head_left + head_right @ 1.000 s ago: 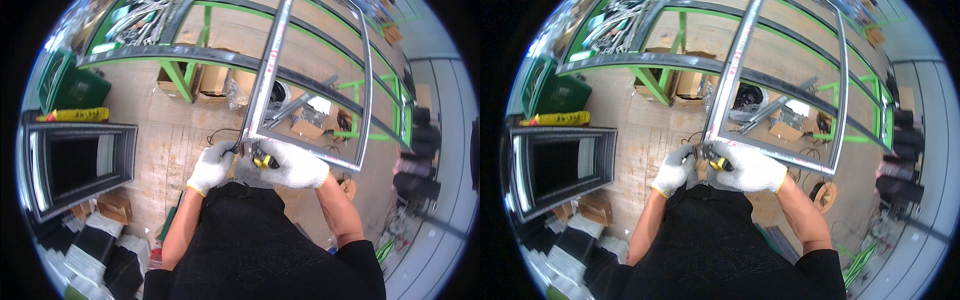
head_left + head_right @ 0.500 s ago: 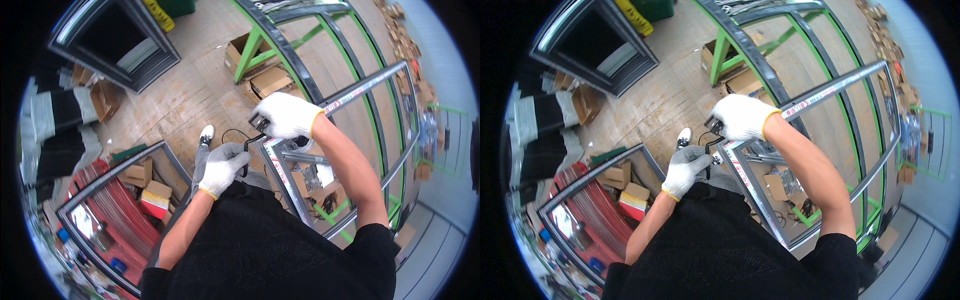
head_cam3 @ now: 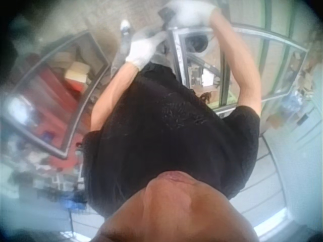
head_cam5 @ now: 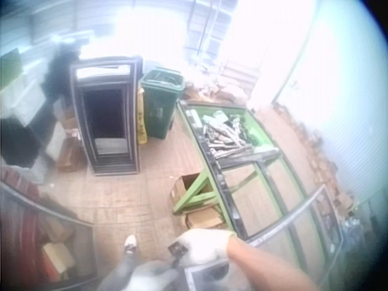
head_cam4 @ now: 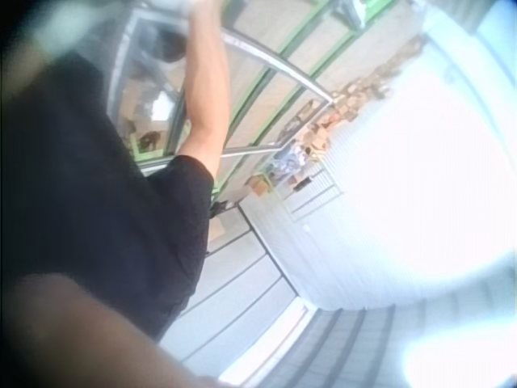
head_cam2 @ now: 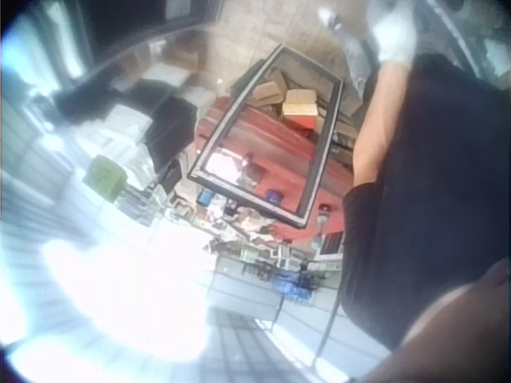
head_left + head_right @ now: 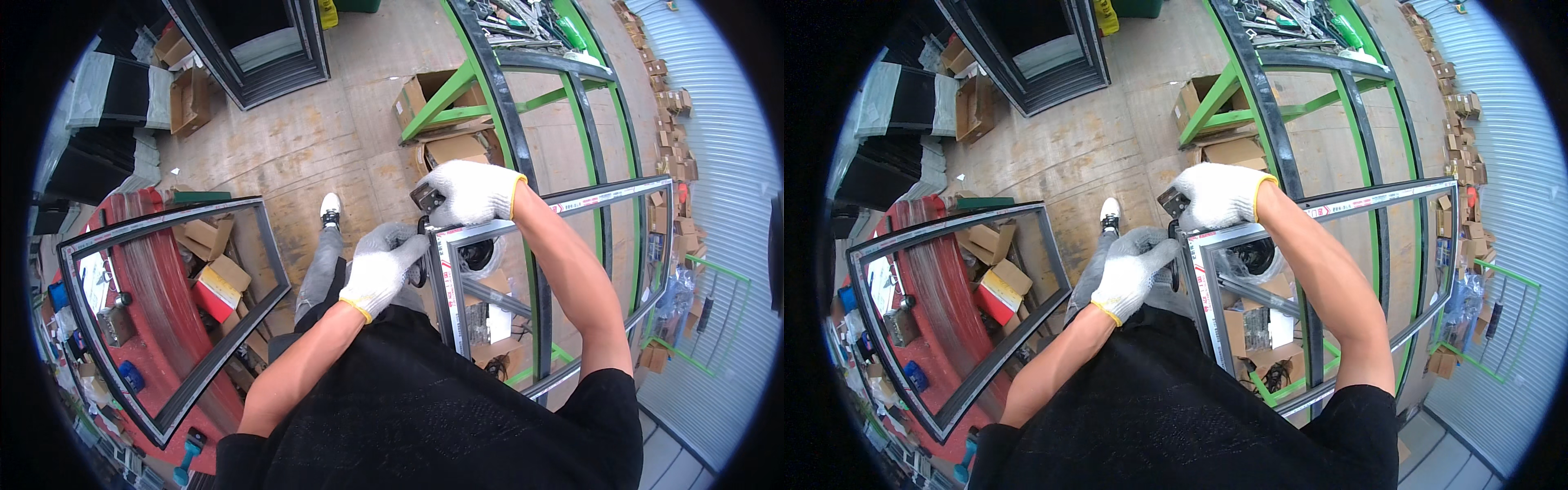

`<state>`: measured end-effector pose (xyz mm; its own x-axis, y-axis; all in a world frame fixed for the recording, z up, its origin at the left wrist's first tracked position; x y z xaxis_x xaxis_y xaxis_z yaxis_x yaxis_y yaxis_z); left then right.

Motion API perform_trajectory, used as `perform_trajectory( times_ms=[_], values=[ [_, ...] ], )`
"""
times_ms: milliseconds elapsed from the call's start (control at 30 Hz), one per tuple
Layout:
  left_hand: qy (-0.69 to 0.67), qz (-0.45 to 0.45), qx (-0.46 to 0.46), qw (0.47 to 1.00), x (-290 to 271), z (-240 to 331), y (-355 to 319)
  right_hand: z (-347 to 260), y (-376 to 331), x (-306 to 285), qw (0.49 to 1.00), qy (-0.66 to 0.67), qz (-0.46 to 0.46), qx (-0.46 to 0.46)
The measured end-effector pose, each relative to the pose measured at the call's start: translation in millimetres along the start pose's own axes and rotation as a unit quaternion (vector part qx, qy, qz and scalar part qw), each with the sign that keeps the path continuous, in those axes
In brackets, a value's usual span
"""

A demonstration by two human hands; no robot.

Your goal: The person assembles aluminum window frames by inserting corner connectors and securing them with a handheld rivet gun. They repeatedly lift frames, align corners, and fasten joints before stacking completed frames on a nearby rack.

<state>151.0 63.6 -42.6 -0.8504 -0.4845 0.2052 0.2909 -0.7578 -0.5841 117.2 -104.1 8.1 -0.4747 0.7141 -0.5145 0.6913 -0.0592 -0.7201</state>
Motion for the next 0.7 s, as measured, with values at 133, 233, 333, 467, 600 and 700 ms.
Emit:
perform_trajectory(
  times_ms=[133, 233, 333, 467, 600, 700],
  values=[
    [0.022, 0.009, -0.069, 0.997, 5, -2, -5, -8, 0, -4, 0.999, -0.042, 0.025, -0.003],
    [0.016, 0.011, -0.083, 0.996, 6, -5, -7, -9, 7, 3, 0.996, -0.083, 0.001, 0.014],
    [0.044, 0.028, -0.08, 0.995, 6, -10, -4, -9, 13, 7, 0.993, -0.114, -0.002, 0.015],
    [0.083, 0.028, -0.024, 0.996, 6, -7, 6, -11, 17, 7, 0.99, -0.138, 0.018, 0.0],
    [0.169, 0.005, 0.004, 0.986, 7, -5, 16, -12, 19, 9, 0.991, -0.132, 0.006, 0.01],
    [0.145, 0.012, -0.005, 0.989, 4, -10, 16, -10, 19, 8, 0.994, -0.107, 0.012, 0.018]
  ],
)
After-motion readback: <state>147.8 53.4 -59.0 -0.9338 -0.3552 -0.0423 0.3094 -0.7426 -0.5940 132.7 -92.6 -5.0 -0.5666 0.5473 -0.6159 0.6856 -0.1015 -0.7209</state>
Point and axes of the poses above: each hand's wrist, its own y-axis towards the middle knuckle, its own x-axis out of the palm, z = x × y, the point moved 8 cm from there along y, towards the middle knuckle, and after that the axes turned 2 degrees about x, right-handed, at the moved point
